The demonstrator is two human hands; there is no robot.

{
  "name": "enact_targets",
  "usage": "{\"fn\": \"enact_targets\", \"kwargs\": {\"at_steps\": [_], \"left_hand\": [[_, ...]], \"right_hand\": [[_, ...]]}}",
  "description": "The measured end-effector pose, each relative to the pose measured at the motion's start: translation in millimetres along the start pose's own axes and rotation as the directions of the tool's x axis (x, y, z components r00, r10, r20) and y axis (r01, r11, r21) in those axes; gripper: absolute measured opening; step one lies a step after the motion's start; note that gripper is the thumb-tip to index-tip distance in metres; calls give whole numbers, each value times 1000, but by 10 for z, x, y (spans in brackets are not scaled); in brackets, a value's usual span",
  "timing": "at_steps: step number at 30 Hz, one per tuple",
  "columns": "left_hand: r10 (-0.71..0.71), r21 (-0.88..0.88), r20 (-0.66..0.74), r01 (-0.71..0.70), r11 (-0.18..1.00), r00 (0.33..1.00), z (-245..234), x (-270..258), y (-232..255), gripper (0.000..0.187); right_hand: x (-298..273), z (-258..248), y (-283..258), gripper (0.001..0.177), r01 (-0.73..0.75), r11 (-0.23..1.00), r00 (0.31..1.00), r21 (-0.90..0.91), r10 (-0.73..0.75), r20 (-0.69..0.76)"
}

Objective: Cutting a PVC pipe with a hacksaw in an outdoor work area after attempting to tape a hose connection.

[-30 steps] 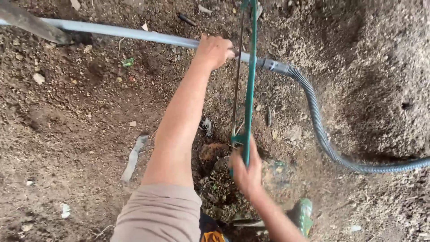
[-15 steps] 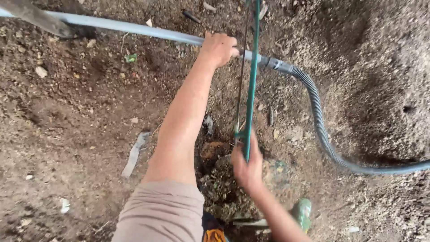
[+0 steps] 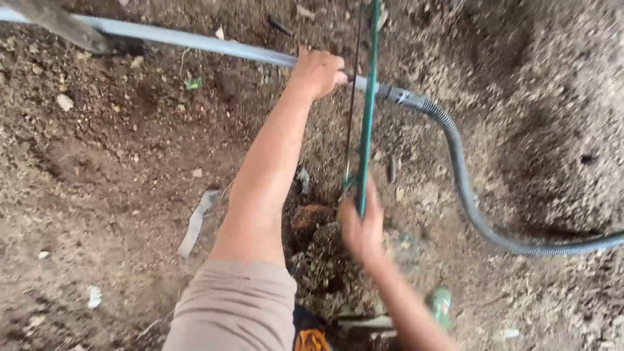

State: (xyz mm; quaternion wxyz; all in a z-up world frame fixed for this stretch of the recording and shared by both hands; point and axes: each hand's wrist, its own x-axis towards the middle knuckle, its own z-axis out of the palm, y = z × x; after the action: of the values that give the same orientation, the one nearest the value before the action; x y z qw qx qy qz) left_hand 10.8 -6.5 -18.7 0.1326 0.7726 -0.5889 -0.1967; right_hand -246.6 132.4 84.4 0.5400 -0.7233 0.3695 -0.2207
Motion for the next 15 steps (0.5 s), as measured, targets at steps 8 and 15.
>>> {"fn": "enact_targets", "kwargs": {"at_steps": [8,15], "left_hand": [[-30,-39,-13,29,999,999,-20,68,1,18],[-15,-23,37,15,1000,999,-42,-43,48,23]], "right_hand": [[-233,-76,188,48,-137,984,990,-118,141,25],[284,-4,111,41,9,1000,1000,16,-9,-10]]}}
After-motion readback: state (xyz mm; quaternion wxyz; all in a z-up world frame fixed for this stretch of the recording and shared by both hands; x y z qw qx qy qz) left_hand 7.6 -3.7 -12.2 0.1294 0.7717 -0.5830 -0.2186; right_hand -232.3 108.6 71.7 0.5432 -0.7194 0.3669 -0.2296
